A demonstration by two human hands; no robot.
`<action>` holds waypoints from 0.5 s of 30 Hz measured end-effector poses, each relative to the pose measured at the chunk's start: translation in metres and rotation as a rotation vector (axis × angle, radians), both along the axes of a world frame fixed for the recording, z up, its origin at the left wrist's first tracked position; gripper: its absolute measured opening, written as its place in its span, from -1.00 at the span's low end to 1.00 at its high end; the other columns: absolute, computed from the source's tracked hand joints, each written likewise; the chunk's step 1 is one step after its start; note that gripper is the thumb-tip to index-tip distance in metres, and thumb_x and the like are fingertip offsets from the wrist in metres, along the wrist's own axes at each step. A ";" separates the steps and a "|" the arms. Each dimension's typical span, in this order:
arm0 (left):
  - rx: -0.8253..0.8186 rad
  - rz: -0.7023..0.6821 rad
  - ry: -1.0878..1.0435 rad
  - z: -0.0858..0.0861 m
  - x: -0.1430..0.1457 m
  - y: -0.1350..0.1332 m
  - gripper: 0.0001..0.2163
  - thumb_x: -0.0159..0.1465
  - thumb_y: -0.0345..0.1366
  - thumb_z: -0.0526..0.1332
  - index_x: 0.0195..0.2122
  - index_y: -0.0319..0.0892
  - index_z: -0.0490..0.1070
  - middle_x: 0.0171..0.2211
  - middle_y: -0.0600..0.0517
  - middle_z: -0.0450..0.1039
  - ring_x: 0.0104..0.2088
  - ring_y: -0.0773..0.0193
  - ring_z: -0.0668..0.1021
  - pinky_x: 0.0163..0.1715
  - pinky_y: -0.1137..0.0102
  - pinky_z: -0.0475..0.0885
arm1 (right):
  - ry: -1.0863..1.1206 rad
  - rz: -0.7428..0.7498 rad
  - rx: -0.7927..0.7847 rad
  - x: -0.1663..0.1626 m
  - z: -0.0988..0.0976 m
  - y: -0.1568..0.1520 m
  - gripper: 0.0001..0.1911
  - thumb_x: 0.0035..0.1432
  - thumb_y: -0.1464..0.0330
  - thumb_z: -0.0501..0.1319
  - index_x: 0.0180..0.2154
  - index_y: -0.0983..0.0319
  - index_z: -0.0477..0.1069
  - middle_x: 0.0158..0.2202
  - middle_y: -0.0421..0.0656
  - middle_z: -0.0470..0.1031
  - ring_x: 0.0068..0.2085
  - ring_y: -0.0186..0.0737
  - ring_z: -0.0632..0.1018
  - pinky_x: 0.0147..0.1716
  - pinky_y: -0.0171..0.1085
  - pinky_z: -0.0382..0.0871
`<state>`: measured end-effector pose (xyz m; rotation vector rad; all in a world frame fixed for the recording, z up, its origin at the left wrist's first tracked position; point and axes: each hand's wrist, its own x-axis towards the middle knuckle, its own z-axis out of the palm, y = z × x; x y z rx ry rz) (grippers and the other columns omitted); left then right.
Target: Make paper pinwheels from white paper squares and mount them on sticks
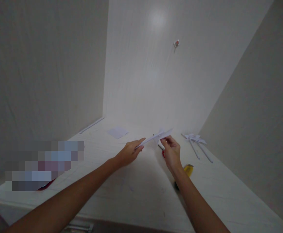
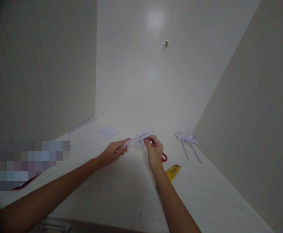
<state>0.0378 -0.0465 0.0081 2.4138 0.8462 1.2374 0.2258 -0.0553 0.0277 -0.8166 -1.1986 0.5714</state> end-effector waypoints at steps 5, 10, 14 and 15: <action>0.093 0.004 -0.141 0.024 0.014 -0.012 -0.66 0.28 -0.30 -0.04 0.03 -0.29 0.29 -0.51 0.05 0.39 -0.52 0.42 0.39 -0.44 0.51 0.30 | -0.032 0.080 0.003 -0.015 -0.001 -0.011 -0.85 -0.08 0.33 0.25 -0.40 0.26 0.43 -0.40 -0.18 0.43 -0.31 -0.27 0.40 -0.25 -0.26 0.23; 0.241 0.016 -0.139 0.029 0.016 -0.019 -0.70 0.29 -0.35 -0.03 -0.04 -0.30 0.35 -0.60 0.09 0.30 -0.55 0.42 0.38 -0.47 0.52 0.28 | 0.057 0.168 -0.007 -0.021 0.004 -0.017 -0.92 -0.09 0.39 0.26 -0.45 0.24 0.42 -0.44 -0.22 0.40 -0.32 -0.29 0.40 -0.20 -0.24 0.23; 0.310 0.020 -0.068 0.028 0.013 -0.020 -0.71 0.29 -0.36 -0.04 -0.05 -0.34 0.34 -0.56 0.06 0.32 -0.53 0.40 0.38 -0.46 0.50 0.29 | 0.136 0.253 -0.025 -0.025 0.004 -0.020 -0.94 -0.07 0.43 0.25 -0.43 0.22 0.45 -0.41 -0.24 0.43 -0.31 -0.32 0.41 -0.18 -0.26 0.22; 0.320 0.024 -0.046 0.029 0.012 -0.021 -0.71 0.29 -0.35 -0.04 -0.05 -0.34 0.34 -0.56 0.05 0.33 -0.52 0.39 0.38 -0.46 0.50 0.30 | 0.147 0.262 -0.031 -0.026 0.003 -0.020 -0.92 -0.07 0.43 0.25 -0.41 0.21 0.45 -0.39 -0.23 0.45 -0.30 -0.31 0.42 -0.17 -0.26 0.22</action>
